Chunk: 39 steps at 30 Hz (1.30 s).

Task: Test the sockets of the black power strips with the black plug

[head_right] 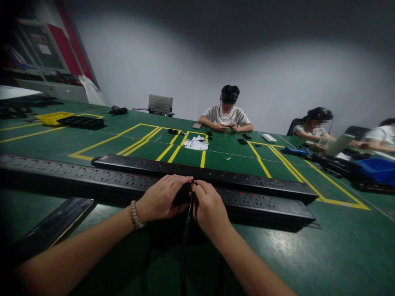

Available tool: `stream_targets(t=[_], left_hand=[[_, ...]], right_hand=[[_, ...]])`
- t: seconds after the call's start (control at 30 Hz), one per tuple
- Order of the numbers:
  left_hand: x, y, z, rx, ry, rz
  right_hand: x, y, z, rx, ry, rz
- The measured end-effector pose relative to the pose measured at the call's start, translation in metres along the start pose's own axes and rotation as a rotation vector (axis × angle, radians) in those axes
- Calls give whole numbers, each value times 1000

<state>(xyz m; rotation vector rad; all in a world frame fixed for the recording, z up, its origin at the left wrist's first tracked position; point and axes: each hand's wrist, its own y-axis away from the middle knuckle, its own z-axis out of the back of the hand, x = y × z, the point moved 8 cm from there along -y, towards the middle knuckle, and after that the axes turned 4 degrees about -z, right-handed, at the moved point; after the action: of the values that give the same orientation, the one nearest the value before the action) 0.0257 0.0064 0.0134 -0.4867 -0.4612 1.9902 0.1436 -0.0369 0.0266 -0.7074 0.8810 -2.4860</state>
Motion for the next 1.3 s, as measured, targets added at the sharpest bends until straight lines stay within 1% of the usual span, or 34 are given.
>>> stream_targets(t=[0.2, 0.43, 0.87, 0.93, 1.03, 1.17, 1.23, 1.3], left_hand=[[0, 0, 0, 13, -7, 17], [0, 0, 0, 16, 31, 15], [3, -1, -2, 48, 27, 31], [3, -1, -1, 47, 36, 41], [3, -2, 0, 51, 32, 50], [2, -3, 0, 54, 28, 55], [2, -3, -1, 57, 31, 58], [3, -3, -2, 60, 37, 59]], right_hand=[[3, 1, -2, 47, 52, 21], [3, 3, -1, 43, 49, 32], [2, 4, -5, 68, 86, 56], [1, 5, -6, 59, 62, 43], [-3, 7, -6, 9, 7, 17], [-2, 11, -6, -38, -24, 24], [1, 10, -3, -53, -17, 43], [3, 10, 5, -100, -4, 59]])
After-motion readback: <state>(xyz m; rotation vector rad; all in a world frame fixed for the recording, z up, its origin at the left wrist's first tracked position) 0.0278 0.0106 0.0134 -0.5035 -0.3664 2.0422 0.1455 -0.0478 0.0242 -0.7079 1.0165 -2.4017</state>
